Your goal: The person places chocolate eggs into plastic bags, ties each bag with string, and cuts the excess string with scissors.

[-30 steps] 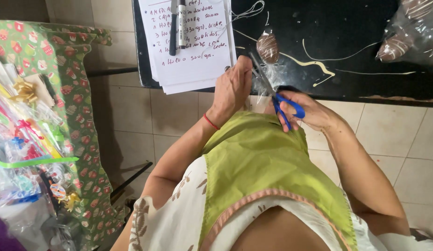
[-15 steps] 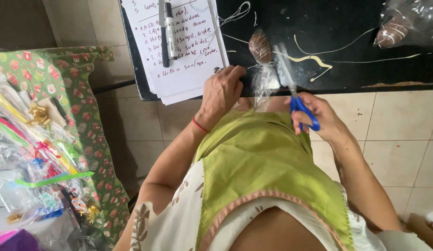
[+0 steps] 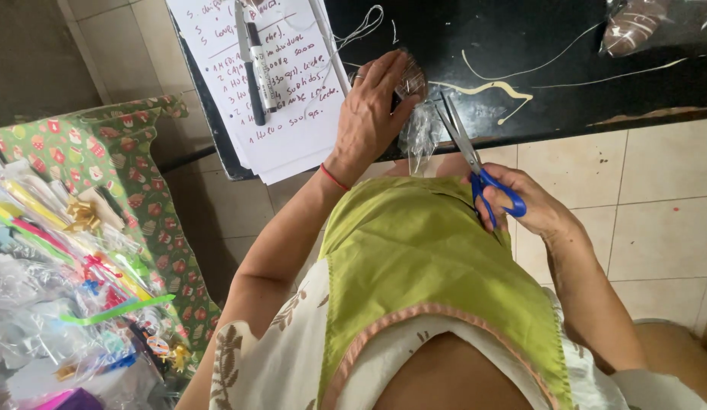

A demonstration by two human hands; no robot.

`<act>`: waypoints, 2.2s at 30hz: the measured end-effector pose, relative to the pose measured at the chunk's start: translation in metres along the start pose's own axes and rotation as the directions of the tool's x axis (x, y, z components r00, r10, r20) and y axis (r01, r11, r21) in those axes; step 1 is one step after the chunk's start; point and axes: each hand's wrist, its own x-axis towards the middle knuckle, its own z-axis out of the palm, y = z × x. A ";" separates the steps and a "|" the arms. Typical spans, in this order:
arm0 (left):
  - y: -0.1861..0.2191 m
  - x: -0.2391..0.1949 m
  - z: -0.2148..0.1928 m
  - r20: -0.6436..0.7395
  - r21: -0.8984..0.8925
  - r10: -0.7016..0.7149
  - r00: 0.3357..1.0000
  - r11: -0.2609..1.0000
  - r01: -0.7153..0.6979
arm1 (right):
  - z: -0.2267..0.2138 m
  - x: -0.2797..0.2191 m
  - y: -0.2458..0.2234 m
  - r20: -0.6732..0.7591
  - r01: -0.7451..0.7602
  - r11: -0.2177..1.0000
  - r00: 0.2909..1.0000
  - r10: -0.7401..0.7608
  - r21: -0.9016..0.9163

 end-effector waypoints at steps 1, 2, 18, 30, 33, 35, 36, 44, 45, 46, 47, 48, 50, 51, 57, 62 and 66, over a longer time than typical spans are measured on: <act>-0.003 -0.003 0.004 0.025 0.004 -0.012 1.000 1.000 0.012 | -0.001 0.004 0.001 -0.005 0.000 1.000 1.000 0.000 -0.004; -0.003 -0.002 0.004 0.023 0.005 -0.008 1.000 1.000 0.008 | -0.002 0.007 0.002 -0.006 0.004 1.000 1.000 -0.004 -0.006; -0.007 -0.009 0.010 0.043 -0.018 -0.027 0.999 0.999 0.028 | 0.037 0.036 -0.047 -0.345 -0.255 0.903 0.929 0.131 -0.345; -0.005 -0.007 -0.005 0.009 0.022 -0.018 1.000 1.000 0.018 | 0.042 0.040 -0.035 -0.531 -0.156 0.950 0.847 -0.012 -0.270; -0.022 0.004 -0.003 0.000 0.171 0.182 0.983 0.969 -0.179 | 0.027 0.025 -0.035 -0.642 -0.193 0.906 0.759 -0.106 -0.378; -0.026 0.020 -0.013 0.013 0.327 0.333 0.943 0.890 -0.318 | 0.010 0.026 -0.034 -0.642 -0.174 0.832 0.724 -0.254 -0.526; -0.015 0.028 -0.022 0.097 0.411 0.431 0.897 0.804 -0.431 | 0.002 0.026 -0.033 -0.665 -0.302 0.724 0.692 -0.281 -0.621; -0.023 0.049 0.003 0.339 0.393 0.416 0.844 0.752 -0.529 | -0.046 0.034 -0.035 -0.591 -0.474 0.353 0.631 -0.502 -0.807; -0.023 0.048 0.001 0.277 0.266 0.342 0.898 0.871 -0.414 | -0.049 0.035 -0.037 -0.573 -0.472 0.327 0.633 -0.521 -0.819; -0.023 0.049 0.000 0.227 0.118 0.259 0.939 0.949 -0.291 | -0.052 0.035 -0.041 -0.558 -0.474 0.303 0.631 -0.538 -0.827; -0.022 0.050 -0.014 0.219 0.124 0.253 0.942 0.951 -0.284 | -0.053 0.036 -0.049 -0.549 -0.467 0.295 0.636 -0.543 -0.833; -0.021 0.051 -0.028 0.100 -0.052 0.001 0.995 0.999 0.005 | -0.053 0.036 -0.053 -0.552 -0.459 0.310 0.643 -0.530 -0.832; -0.032 0.057 -0.048 0.036 -0.254 -0.272 0.962 0.928 0.272 | -0.056 0.036 -0.063 -0.558 -0.453 0.327 0.651 -0.515 -0.830; -0.044 0.061 -0.055 -0.114 -0.384 -0.455 0.883 0.840 0.383 | -0.058 0.038 -0.067 -0.552 -0.460 0.306 0.664 -0.505 -0.834; -0.045 0.076 -0.089 -0.427 -0.364 -0.623 0.655 0.782 0.507 | -0.042 0.045 -0.123 -0.365 -0.357 0.139 0.711 -0.600 -0.924; -0.005 0.079 -0.070 -0.542 -0.297 -0.494 0.680 0.869 0.395 | 0.034 0.126 -0.212 -0.050 0.440 0.455 0.675 -0.737 -0.774; 0.000 0.074 -0.052 -0.549 -0.172 -0.426 0.719 0.900 0.401 | 0.062 0.219 -0.237 0.049 0.653 0.636 0.712 -0.700 -0.410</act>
